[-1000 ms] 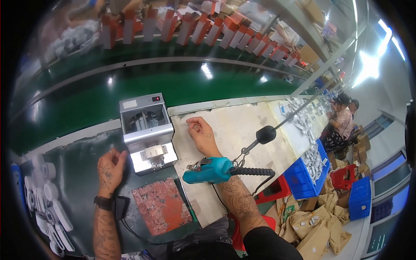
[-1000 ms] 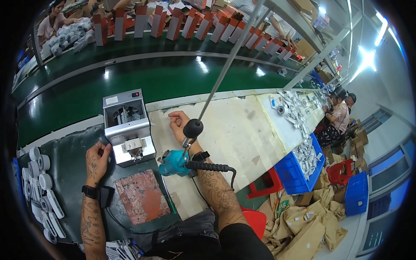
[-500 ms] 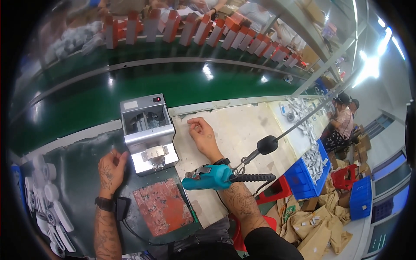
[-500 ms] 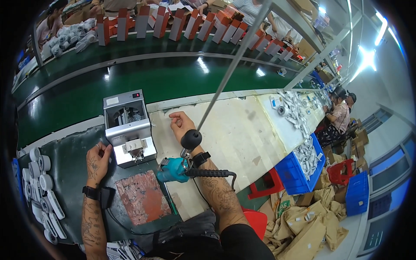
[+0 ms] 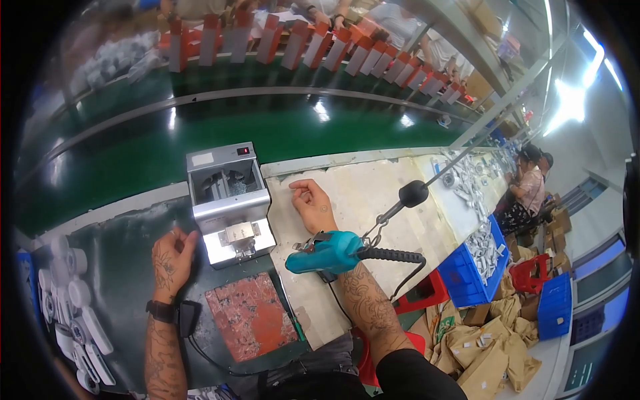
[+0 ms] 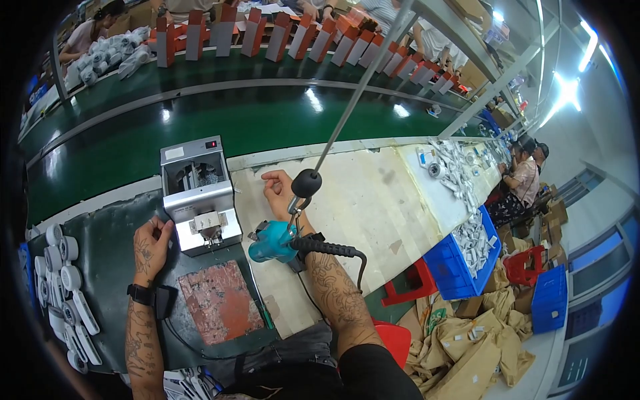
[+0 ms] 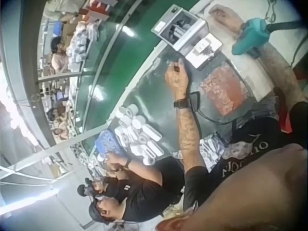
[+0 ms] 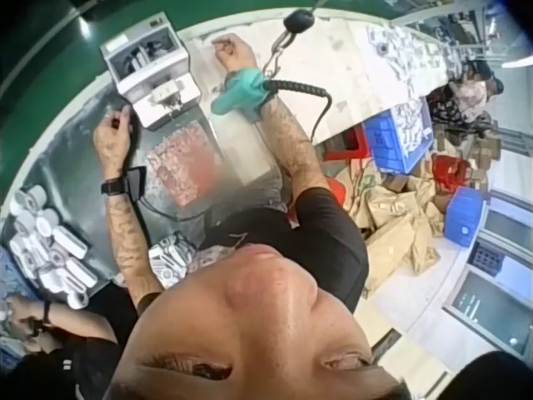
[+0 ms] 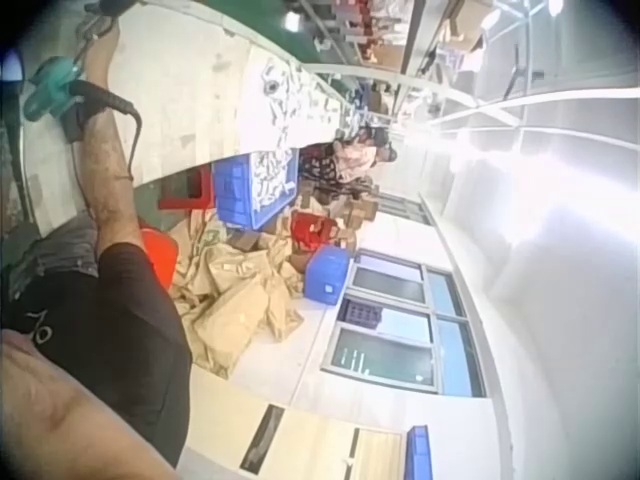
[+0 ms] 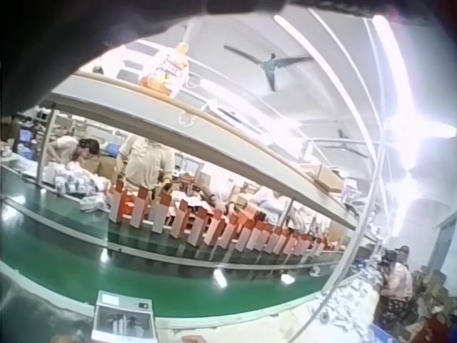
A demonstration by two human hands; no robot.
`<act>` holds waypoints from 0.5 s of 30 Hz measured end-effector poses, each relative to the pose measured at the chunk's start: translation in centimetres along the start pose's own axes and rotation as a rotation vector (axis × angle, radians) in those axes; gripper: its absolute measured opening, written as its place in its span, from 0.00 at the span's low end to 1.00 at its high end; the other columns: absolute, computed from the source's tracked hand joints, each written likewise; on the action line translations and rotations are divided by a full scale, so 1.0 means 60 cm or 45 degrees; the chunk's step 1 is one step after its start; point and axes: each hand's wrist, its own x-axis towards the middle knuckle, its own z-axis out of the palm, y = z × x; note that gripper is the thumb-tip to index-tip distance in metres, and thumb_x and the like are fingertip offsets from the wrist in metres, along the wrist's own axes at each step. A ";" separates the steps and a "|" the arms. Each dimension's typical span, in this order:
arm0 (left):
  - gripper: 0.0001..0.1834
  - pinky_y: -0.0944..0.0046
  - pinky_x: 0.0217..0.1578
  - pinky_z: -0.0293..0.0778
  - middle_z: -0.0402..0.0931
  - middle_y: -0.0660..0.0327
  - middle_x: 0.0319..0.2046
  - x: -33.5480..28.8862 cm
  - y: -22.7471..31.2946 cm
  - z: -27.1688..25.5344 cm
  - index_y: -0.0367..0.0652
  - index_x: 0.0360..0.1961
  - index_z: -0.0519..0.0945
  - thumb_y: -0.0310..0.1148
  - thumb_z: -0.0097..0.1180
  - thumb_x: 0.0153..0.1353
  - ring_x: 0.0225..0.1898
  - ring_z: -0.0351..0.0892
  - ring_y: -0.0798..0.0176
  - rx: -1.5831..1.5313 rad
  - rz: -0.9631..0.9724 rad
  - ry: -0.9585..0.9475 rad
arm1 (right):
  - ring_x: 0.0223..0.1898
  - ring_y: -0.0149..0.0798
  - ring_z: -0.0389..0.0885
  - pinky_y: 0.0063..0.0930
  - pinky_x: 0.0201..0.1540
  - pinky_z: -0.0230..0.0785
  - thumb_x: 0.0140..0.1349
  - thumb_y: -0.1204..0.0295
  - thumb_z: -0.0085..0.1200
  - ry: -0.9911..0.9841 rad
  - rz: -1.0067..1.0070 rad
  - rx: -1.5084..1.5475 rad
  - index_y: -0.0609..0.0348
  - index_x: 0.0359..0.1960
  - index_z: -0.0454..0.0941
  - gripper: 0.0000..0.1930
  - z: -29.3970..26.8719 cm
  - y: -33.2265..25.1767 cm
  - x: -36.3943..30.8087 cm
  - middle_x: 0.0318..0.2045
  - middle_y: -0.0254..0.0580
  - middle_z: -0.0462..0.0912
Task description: The person picks up a handheld fan, places it into a screw-feeding machine, and drives a screw into the handle using a power screwdriver. They then set the fan aside and pick up a small white label to apply to the machine.
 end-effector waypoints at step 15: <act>0.21 0.60 0.26 0.66 0.71 0.59 0.17 0.000 0.008 -0.001 0.36 0.26 0.76 0.40 0.65 0.70 0.20 0.68 0.66 -0.001 -0.002 -0.018 | 0.32 0.20 0.71 0.16 0.39 0.67 0.65 0.83 0.57 -0.019 0.025 0.030 0.61 0.54 0.83 0.16 -0.004 -0.008 -0.004 0.36 0.25 0.79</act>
